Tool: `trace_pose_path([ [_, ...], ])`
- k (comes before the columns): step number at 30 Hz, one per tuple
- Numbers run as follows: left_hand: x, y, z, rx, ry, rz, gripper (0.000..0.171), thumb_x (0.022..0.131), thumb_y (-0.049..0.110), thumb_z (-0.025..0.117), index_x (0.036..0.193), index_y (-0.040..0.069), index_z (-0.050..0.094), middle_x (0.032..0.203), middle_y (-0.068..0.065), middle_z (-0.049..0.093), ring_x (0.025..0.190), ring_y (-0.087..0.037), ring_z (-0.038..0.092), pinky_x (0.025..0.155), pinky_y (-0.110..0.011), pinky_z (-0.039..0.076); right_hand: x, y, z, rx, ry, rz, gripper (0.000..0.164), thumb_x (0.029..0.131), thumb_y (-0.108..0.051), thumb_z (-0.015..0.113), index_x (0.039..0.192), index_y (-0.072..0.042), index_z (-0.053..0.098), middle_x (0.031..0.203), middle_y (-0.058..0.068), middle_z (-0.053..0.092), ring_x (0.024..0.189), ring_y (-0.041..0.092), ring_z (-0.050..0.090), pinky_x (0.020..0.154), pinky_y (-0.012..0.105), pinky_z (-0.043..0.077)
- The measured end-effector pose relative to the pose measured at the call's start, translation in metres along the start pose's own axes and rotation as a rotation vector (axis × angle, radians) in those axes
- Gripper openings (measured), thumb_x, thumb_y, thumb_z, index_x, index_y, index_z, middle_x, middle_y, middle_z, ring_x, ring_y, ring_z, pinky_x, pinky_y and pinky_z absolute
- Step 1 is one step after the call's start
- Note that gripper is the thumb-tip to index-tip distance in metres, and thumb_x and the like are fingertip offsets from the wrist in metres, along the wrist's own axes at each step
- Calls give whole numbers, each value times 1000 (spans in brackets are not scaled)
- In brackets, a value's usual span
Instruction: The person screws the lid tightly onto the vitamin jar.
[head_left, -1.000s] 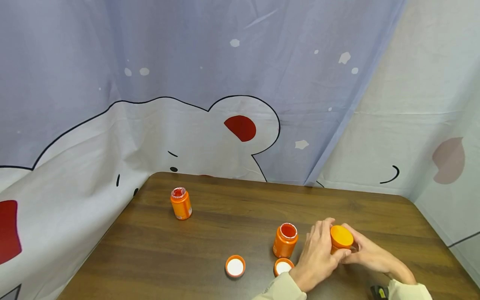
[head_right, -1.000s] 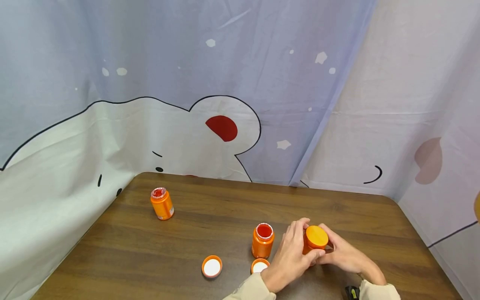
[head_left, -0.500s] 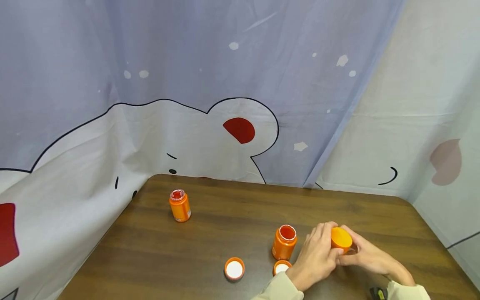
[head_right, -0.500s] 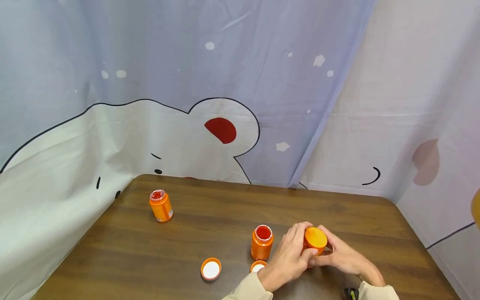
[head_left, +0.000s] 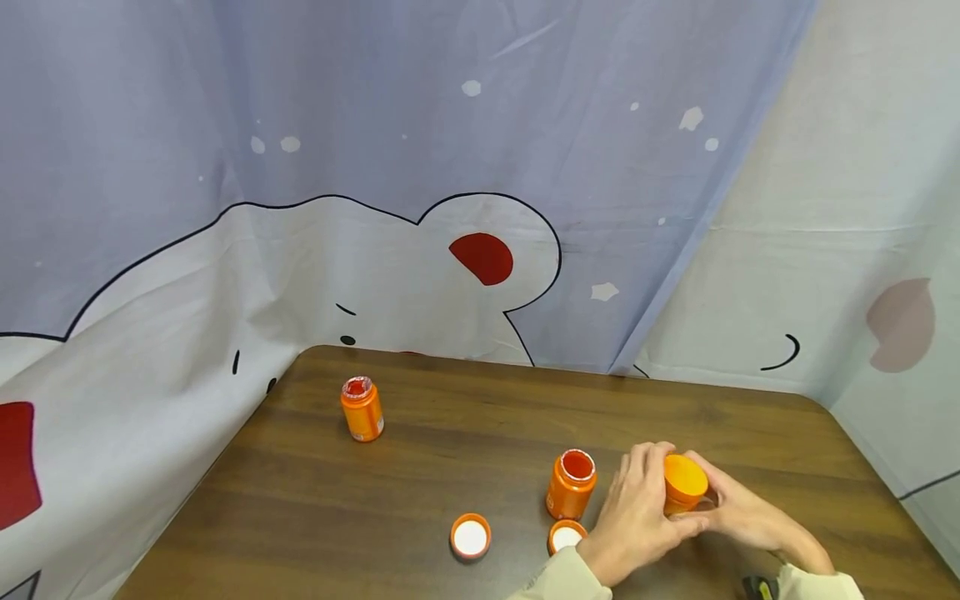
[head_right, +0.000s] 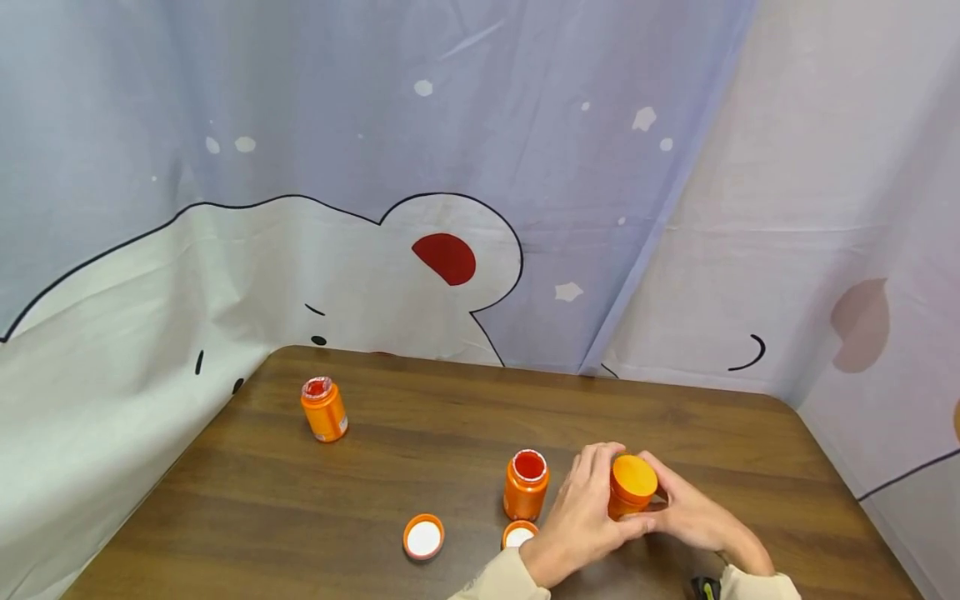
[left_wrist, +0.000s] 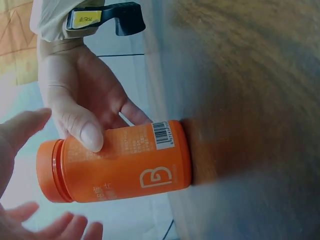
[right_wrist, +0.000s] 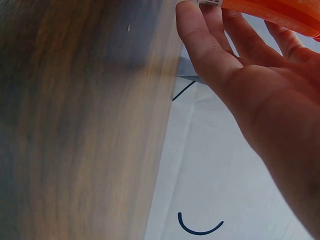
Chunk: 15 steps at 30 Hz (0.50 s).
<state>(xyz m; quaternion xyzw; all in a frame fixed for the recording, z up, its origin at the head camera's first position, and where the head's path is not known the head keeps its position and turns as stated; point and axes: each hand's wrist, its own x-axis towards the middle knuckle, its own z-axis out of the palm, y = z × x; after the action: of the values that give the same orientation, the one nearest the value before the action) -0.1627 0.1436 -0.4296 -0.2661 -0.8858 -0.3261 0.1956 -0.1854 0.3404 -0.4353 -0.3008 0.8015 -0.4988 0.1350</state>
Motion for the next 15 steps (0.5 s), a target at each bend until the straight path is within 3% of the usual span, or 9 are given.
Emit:
trace_pose_path([
  [6,-1,0,3,-17,104,-75,84,61,61,73,125,18,40,107,6,46,98,-6,47,82,-19,43,1,1,-1,-26,-10,-26,52,82,0,61,127,-2,36,118,3,52,107,8,52,85,23,45],
  [15,-1,-3,5,-88,111,-39,75,72,43,75,128,13,36,102,5,52,90,-3,51,76,-15,42,2,1,0,35,-25,16,51,82,-1,63,124,-3,35,115,4,51,103,12,53,83,26,46],
])
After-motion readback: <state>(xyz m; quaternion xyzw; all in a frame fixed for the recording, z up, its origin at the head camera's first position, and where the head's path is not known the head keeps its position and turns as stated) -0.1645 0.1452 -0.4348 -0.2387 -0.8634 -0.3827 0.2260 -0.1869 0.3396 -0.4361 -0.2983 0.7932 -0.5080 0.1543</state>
